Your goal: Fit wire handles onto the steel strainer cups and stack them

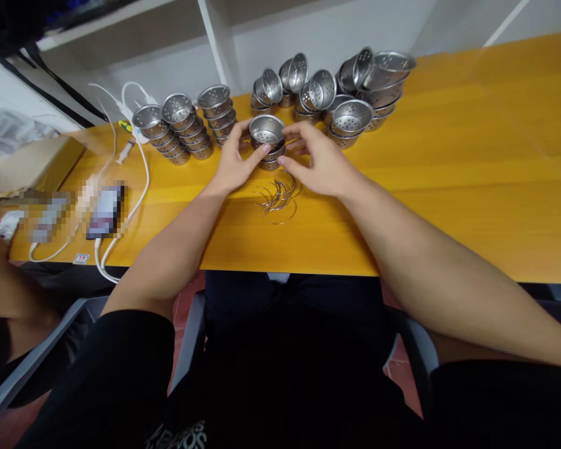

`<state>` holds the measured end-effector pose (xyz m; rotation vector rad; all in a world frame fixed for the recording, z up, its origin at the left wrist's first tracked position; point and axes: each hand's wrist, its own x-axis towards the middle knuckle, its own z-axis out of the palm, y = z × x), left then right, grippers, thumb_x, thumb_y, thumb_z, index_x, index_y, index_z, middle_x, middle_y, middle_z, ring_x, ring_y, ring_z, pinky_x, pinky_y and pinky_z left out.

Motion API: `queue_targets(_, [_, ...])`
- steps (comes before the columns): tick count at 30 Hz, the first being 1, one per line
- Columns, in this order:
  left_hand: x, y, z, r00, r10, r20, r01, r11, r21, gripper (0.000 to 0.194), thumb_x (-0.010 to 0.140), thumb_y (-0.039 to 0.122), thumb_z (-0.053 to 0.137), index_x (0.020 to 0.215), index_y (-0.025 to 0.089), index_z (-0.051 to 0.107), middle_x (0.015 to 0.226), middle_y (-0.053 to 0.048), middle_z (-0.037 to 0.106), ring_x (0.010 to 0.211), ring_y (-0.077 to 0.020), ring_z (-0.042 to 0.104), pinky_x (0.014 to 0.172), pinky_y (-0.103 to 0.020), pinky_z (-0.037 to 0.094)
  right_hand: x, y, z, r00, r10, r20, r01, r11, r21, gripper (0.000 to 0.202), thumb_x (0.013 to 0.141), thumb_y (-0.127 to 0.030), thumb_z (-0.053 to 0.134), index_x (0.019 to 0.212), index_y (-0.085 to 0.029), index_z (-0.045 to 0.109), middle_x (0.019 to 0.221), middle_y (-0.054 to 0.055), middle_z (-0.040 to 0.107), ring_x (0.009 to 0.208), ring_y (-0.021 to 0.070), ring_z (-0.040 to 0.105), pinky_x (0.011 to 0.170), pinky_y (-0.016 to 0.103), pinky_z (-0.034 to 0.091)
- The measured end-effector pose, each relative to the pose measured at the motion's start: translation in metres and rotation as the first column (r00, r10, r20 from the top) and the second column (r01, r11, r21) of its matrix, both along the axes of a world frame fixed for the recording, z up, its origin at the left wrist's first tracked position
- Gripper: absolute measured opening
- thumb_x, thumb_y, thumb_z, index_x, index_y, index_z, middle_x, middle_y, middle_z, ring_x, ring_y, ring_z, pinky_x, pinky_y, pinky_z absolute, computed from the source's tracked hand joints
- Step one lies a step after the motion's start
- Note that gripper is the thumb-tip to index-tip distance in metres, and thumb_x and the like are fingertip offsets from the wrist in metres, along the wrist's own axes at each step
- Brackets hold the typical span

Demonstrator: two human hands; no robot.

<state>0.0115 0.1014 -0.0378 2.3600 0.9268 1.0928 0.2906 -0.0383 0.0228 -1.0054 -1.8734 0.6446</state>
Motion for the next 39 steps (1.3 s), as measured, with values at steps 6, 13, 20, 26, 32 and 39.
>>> queue_targets(6, [-0.003,-0.002,0.002,0.998,-0.027,0.056,0.030,0.998,-0.051,0.115,0.106,0.115,0.067,0.181,0.029,0.063,0.185,-0.024,0.074,0.174,-0.0456,0.072,0.158,-0.074,0.050,0.006,0.003,-0.003,0.998,-0.055,0.041,0.053,0.998,0.044,0.076,0.112,-0.093,0.088,0.168,-0.043,0.083,0.174,0.013,0.081,0.144,0.0500,0.084,0.130,0.079,0.071])
queue_targets(13, [-0.006,0.005,-0.004,0.993,-0.067,0.099,0.075,0.994,-0.080,0.106,0.107,0.108,0.078,0.177,0.029,0.068,0.180,-0.022,0.077,0.170,-0.0442,0.075,0.156,-0.069,0.054,0.011,0.010,-0.012,0.999,-0.038,0.005,0.037,0.993,0.113,0.068,0.111,-0.087,0.097,0.162,-0.043,0.088,0.165,0.012,0.084,0.139,0.0476,0.088,0.126,0.076,0.076])
queue_targets(20, [-0.002,0.011,-0.010,0.983,-0.056,0.176,0.073,0.993,-0.092,0.110,0.100,0.112,0.083,0.172,0.029,0.074,0.173,-0.021,0.083,0.162,-0.0422,0.082,0.150,-0.069,0.062,0.012,0.010,-0.015,1.000,-0.025,0.010,0.024,0.998,0.060,0.086,0.107,-0.100,0.091,0.176,-0.049,0.081,0.175,0.009,0.082,0.148,0.0495,0.084,0.132,0.080,0.072])
queue_targets(26, [0.000,0.013,-0.012,0.993,-0.065,0.095,0.071,0.995,-0.065,0.107,0.108,0.109,0.075,0.177,0.027,0.069,0.176,-0.023,0.078,0.167,-0.0430,0.077,0.153,-0.068,0.057,0.011,0.016,-0.022,1.000,-0.001,-0.012,0.002,0.998,0.064,0.097,0.104,-0.107,0.089,0.182,-0.050,0.078,0.190,0.004,0.074,0.160,0.0533,0.079,0.140,0.085,0.066])
queue_targets(32, [0.004,0.013,-0.013,1.000,-0.025,-0.010,0.024,0.998,-0.060,0.102,0.116,0.102,0.066,0.181,0.024,0.063,0.182,-0.026,0.072,0.177,-0.0440,0.069,0.159,-0.064,0.048,0.011,0.022,-0.029,0.999,0.040,-0.019,-0.039,0.998,0.039,0.105,0.104,-0.104,0.091,0.189,-0.047,0.074,0.195,0.006,0.070,0.162,0.0560,0.080,0.145,0.086,0.062])
queue_targets(39, [0.012,0.011,-0.024,0.989,0.146,-0.037,-0.147,0.988,-0.048,0.116,0.125,0.065,0.075,0.210,0.030,0.006,0.216,-0.020,0.026,0.208,-0.0415,0.026,0.172,-0.064,0.026,0.015,0.005,0.004,0.984,-0.110,0.138,0.095,0.989,0.111,0.094,0.110,-0.081,0.095,0.191,-0.042,0.067,0.194,0.014,0.065,0.168,0.0541,0.071,0.147,0.079,0.059])
